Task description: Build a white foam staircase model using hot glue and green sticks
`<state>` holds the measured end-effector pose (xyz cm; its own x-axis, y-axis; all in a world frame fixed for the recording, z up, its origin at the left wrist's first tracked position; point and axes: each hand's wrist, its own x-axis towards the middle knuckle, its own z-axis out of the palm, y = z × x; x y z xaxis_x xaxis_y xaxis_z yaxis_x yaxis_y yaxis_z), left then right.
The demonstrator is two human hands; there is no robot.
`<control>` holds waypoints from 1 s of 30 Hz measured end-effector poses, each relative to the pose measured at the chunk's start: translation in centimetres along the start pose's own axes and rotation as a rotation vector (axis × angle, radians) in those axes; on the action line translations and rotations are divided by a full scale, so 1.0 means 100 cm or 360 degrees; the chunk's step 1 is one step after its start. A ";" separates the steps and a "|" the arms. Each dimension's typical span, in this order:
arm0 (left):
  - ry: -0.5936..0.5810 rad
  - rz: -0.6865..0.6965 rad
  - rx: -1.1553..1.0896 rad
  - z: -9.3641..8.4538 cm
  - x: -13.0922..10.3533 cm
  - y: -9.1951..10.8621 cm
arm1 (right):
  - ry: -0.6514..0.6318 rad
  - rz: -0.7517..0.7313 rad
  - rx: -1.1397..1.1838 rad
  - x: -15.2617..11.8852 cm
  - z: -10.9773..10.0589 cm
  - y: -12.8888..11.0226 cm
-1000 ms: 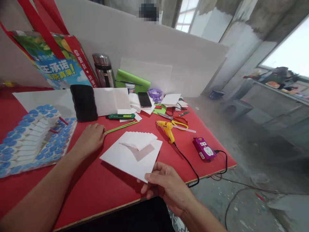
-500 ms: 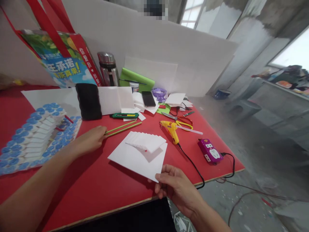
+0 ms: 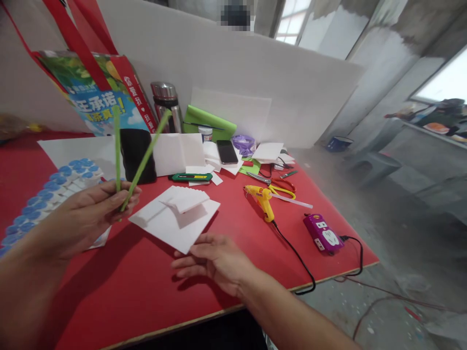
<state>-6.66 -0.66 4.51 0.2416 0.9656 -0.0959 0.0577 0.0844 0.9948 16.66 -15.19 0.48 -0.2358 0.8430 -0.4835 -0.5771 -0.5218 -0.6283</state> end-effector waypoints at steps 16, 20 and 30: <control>-0.0018 0.0100 -0.0187 0.019 0.014 0.009 | 0.0080 0.0022 0.0177 0.013 0.025 0.036; -0.0034 0.0078 -0.0281 0.032 0.021 0.017 | -0.0182 0.0024 0.0253 0.025 0.025 0.039; 0.0025 0.0167 -0.0460 0.029 0.030 0.005 | -0.0481 0.0547 0.0046 0.070 0.008 0.014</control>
<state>-3.13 1.58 4.60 0.2164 0.9763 0.0060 -0.2455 0.0485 0.9682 13.59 -9.88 -3.26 -0.6327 0.6240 -0.4586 -0.4458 -0.7777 -0.4432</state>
